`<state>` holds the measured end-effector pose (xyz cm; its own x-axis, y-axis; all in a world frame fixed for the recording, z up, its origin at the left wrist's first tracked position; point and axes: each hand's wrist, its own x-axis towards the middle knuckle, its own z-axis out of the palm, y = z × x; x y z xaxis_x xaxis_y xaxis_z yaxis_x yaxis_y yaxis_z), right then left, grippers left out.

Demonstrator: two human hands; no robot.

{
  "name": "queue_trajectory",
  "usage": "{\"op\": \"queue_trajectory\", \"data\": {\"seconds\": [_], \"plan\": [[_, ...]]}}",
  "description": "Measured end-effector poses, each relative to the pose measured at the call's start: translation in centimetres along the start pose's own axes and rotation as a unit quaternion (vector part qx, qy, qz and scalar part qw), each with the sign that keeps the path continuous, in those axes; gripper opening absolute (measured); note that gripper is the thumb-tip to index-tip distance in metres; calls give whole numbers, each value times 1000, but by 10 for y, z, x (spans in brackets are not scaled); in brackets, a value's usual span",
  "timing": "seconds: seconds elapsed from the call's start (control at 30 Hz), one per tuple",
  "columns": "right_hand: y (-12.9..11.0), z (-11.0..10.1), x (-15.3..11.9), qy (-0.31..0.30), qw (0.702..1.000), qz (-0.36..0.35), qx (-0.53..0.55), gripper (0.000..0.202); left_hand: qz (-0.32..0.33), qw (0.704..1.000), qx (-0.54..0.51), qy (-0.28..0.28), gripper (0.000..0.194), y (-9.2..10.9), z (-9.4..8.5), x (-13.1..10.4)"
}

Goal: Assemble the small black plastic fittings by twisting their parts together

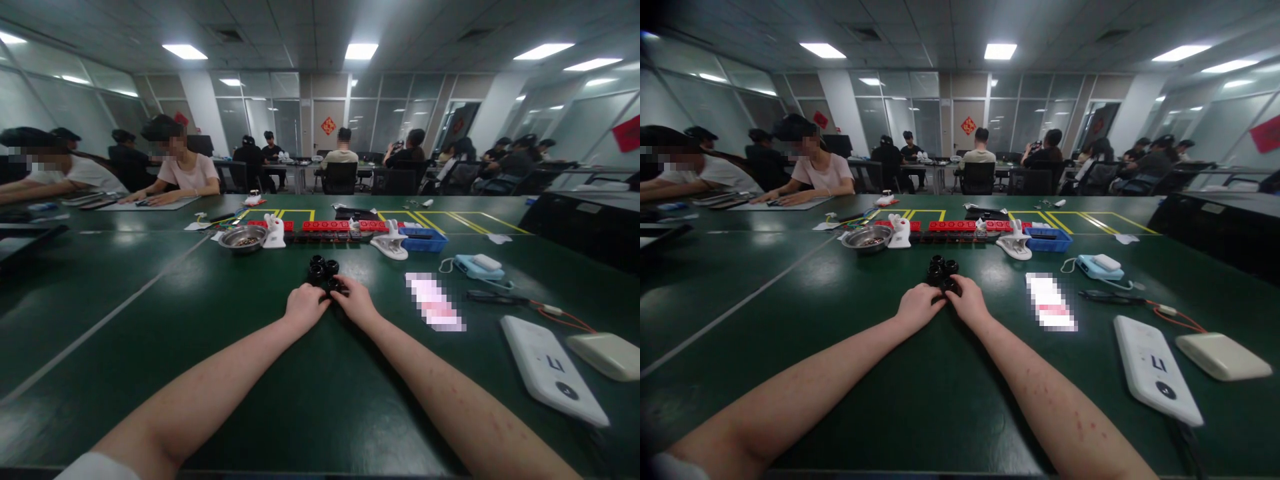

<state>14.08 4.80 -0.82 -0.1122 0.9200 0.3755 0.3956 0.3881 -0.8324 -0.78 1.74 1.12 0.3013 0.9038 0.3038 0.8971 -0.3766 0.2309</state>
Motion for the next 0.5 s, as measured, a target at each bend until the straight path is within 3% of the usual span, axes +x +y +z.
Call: {"op": "queue_trajectory", "data": {"seconds": [0.27, 0.4, 0.5], "plan": [[6, 7, 15, 69, 993, 4, -97, 30, 136, 990, -24, -39, 20, 8, -3, -2], [11, 10, 23, 80, 988, -3, -131, 16, 134, 990, -21, -42, 35, 6, 4, 2], [12, 10, 27, 77, 985, -17, -153, 23, 129, 990, -17, -47, 37, 4, 7, 3]]}}
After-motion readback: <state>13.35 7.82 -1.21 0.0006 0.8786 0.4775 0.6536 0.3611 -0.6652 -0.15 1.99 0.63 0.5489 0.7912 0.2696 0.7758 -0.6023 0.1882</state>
